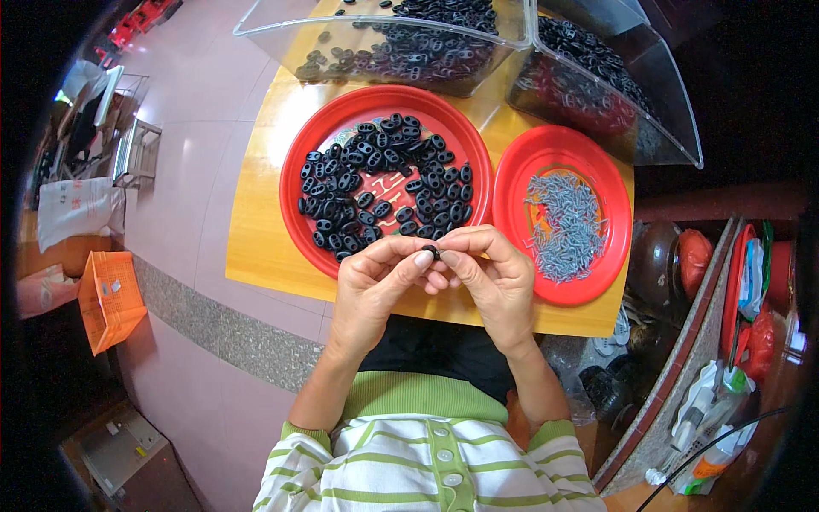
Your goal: The person assembles small black plastic components by hand.
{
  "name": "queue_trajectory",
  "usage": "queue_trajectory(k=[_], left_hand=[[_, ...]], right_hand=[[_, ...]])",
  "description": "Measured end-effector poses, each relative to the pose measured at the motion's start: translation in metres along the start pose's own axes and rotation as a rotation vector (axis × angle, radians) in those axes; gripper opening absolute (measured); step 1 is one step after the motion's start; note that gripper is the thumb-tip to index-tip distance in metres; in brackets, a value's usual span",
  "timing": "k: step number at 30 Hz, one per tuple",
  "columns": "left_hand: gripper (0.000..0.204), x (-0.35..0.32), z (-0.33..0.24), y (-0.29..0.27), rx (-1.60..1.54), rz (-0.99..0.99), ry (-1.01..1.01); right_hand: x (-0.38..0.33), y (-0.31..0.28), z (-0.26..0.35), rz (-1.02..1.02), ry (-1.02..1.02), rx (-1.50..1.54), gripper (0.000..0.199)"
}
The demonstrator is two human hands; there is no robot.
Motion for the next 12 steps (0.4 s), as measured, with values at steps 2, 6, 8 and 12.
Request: queue_trajectory(k=[2, 6, 8, 12], left_hand=[[0.015, 0.0, -0.001, 0.0, 0.05, -0.003, 0.032], [0.015, 0.003, 0.0, 0.004, 0.127, -0.014, 0.031], [0.015, 0.005, -0.004, 0.011, 0.143, 0.0, 0.078], [0.017, 0.007, -0.003, 0.011, 0.098, 0.039, 0.038]], right_hand=[[-0.002, 0.003, -0.001, -0.003, 0.026, 0.041, 0.008], [-0.005, 0.002, -0.011, -0.075, 0.061, 0.184, 0.007], [-0.004, 0.0, -0.009, -0.084, 0.031, 0.164, 0.008], [-0.003, -0.004, -0.003, -0.024, 0.032, 0.11, 0.014]])
Point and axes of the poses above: each hand's wrist, its own x-axis towards the middle knuckle, its own y-axis out of the palm, z = x × y, the point moved 9 cm from there along x, towards the middle knuckle, and after that the axes turned 6 degrees about -x, right-handed, at the moved point
